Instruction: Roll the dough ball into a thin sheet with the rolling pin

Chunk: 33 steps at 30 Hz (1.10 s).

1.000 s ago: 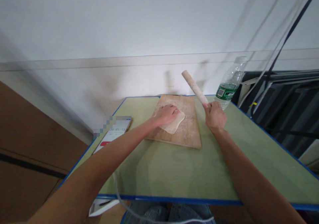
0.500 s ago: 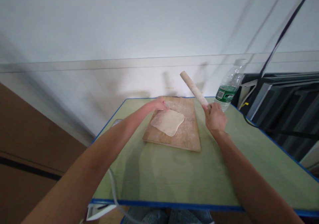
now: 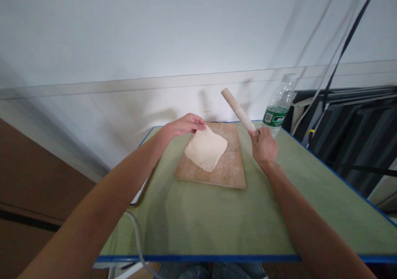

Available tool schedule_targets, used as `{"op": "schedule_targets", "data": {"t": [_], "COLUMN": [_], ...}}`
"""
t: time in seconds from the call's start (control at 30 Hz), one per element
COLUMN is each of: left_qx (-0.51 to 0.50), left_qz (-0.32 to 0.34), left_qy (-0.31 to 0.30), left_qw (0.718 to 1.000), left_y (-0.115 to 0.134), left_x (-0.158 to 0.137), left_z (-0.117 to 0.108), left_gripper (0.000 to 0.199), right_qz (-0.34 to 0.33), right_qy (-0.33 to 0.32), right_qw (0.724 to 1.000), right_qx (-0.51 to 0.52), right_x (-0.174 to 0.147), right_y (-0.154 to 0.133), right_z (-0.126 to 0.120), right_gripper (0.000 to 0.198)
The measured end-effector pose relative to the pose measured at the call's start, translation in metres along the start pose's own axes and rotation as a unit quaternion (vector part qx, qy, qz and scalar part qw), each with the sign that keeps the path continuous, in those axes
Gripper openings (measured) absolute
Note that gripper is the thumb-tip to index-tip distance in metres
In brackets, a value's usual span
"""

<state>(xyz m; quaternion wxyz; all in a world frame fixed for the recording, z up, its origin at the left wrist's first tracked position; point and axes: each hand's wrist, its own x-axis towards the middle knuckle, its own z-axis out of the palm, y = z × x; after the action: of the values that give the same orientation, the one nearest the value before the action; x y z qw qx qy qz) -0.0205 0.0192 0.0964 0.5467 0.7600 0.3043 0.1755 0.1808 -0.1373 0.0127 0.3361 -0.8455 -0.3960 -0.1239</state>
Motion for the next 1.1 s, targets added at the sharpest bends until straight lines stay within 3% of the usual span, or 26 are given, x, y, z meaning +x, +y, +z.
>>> {"op": "schedule_targets", "data": {"t": [0.07,0.13,0.27,0.37,0.5,0.53,0.6,0.7,0.77,0.83,0.9,1.1], "left_qx": [-0.024,-0.027,0.005,0.005,0.132,0.184,0.293,0.438,0.526,0.572,0.586,0.572], "left_qz": [0.023,0.032,-0.028,-0.043,0.048,0.075,0.099,0.064,0.056,0.047,0.027,-0.038], "left_qy": [0.013,0.068,0.201,0.281,0.403,0.406,0.355,0.175,0.111,0.124,0.148,0.134], "left_qw": [0.999,0.997,0.979,0.959,0.904,0.892,0.882,0.879,0.842,0.809,0.796,0.809], "left_y": [0.003,0.001,-0.011,-0.015,-0.009,-0.007,-0.008,-0.019,-0.029,-0.037,-0.038,-0.03], "left_x": [0.003,0.009,0.018,0.019,0.01,0.006,-0.005,-0.024,-0.033,-0.037,-0.035,-0.014], "left_z": [0.004,0.011,0.022,0.017,0.003,0.002,0.007,0.027,0.041,0.052,0.057,0.057], "left_gripper": [0.018,0.021,0.014,0.012,0.02,0.023,0.029,0.037,0.046,0.055,0.059,0.058], "right_qz": [0.003,0.001,-0.015,-0.078,-0.211,-0.241,-0.293,-0.347,-0.363,-0.357,-0.329,-0.248], "right_qy": [-0.008,-0.013,-0.019,-0.042,-0.125,-0.147,-0.178,-0.178,-0.153,-0.133,-0.135,-0.148], "right_qw": [1.0,1.0,0.999,0.995,0.966,0.955,0.932,0.91,0.907,0.91,0.919,0.943], "right_qx": [-0.005,-0.013,-0.029,-0.039,-0.08,-0.093,-0.115,-0.138,-0.15,-0.162,-0.171,-0.164], "right_x": [0.0,-0.001,0.0,0.001,-0.001,-0.003,-0.005,-0.008,-0.008,-0.009,-0.011,-0.015], "right_y": [0.0,-0.001,0.001,0.003,0.0,-0.002,-0.006,-0.011,-0.013,-0.015,-0.018,-0.027], "right_z": [0.0,0.0,0.002,0.004,0.003,0.003,0.002,0.0,-0.001,-0.002,-0.003,0.003], "right_gripper": [0.028,0.028,0.031,0.03,0.03,0.031,0.032,0.037,0.041,0.043,0.043,0.046]}}
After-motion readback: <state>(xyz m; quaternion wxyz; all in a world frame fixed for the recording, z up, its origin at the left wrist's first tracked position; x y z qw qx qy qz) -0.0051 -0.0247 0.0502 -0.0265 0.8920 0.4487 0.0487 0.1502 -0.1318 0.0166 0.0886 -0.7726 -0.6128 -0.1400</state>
